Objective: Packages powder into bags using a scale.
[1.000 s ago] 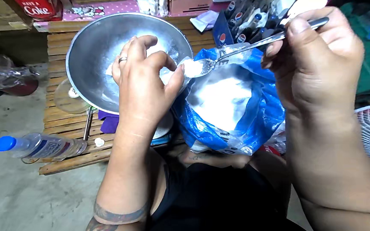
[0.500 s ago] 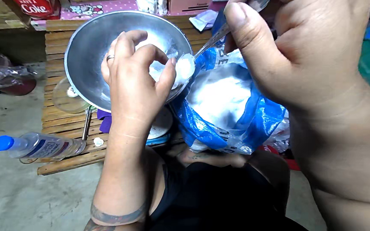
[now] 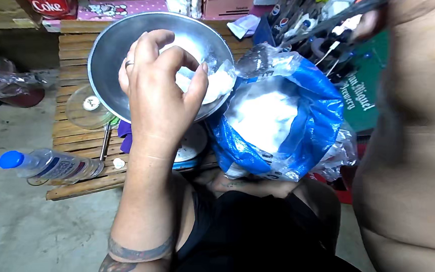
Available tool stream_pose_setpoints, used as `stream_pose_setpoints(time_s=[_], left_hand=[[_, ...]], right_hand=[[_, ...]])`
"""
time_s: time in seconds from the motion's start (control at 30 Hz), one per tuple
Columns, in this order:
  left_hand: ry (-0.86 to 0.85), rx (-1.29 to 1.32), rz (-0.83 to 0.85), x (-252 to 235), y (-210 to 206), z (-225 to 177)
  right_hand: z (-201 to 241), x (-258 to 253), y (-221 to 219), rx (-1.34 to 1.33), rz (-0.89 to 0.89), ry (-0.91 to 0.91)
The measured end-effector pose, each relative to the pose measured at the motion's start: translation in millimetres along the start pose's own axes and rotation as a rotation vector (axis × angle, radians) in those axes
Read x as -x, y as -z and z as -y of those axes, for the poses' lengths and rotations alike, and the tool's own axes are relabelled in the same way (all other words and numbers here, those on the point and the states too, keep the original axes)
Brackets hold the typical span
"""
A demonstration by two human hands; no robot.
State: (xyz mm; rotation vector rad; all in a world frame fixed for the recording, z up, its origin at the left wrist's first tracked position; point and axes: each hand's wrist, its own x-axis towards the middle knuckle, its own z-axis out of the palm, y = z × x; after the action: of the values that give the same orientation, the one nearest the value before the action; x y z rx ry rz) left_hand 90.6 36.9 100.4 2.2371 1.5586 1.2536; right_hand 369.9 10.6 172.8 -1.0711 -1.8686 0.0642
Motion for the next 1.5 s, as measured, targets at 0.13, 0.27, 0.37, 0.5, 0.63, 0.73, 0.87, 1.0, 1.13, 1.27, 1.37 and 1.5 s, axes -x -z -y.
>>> stream_pose_setpoints(time_s=[0.13,0.27,0.37,0.5,0.63,0.73,0.87,1.0,1.13,1.27,1.37,1.5], left_hand=[[-0.009,0.010,-0.073,1.4,4.8,4.1],[-0.001,0.005,-0.154,1.4,10.7,6.7],[-0.010,0.020,-0.199,2.4,12.2,7.6],[-0.041,0.037,-0.235,2.6,13.8,10.7],[-0.024,0.028,-0.234,3.6,16.6,12.1],[-0.021,0.030,-0.240,4.2,18.0,12.6],[-0.028,0.053,-0.247,3.6,18.8,13.2],[-0.041,0.059,-0.239,3.8,18.1,12.9],[-0.047,0.039,-0.199,4.9,19.3,11.4],[-0.049,0.038,-0.199,5.4,17.8,10.2],[-0.056,0.048,-0.196,4.4,15.6,9.8],[-0.044,0.046,-0.192,3.8,12.2,8.2]], right_hand=[[-31.1,31.9,14.1,-0.138,-0.122,-0.196],[-54.8,79.2,-8.6,0.131,0.027,-0.401],[-69.1,105.8,-31.6,0.336,0.204,-0.448],[-73.7,125.2,-54.4,0.332,0.296,-0.417],[-72.2,130.0,-58.5,0.249,0.286,-0.450],[-77.2,130.9,-51.5,0.157,0.222,-0.559],[-85.9,135.1,-43.4,-0.022,0.091,-0.709],[-90.2,138.9,-34.5,-0.184,-0.059,-0.892],[-92.9,137.8,-20.4,-0.330,-0.218,-0.958],[-89.1,126.9,-4.2,-0.474,-0.304,-0.968],[-75.8,110.7,4.8,-0.545,-0.318,-0.898],[-51.9,82.2,11.1,-0.579,-0.306,-0.779]])
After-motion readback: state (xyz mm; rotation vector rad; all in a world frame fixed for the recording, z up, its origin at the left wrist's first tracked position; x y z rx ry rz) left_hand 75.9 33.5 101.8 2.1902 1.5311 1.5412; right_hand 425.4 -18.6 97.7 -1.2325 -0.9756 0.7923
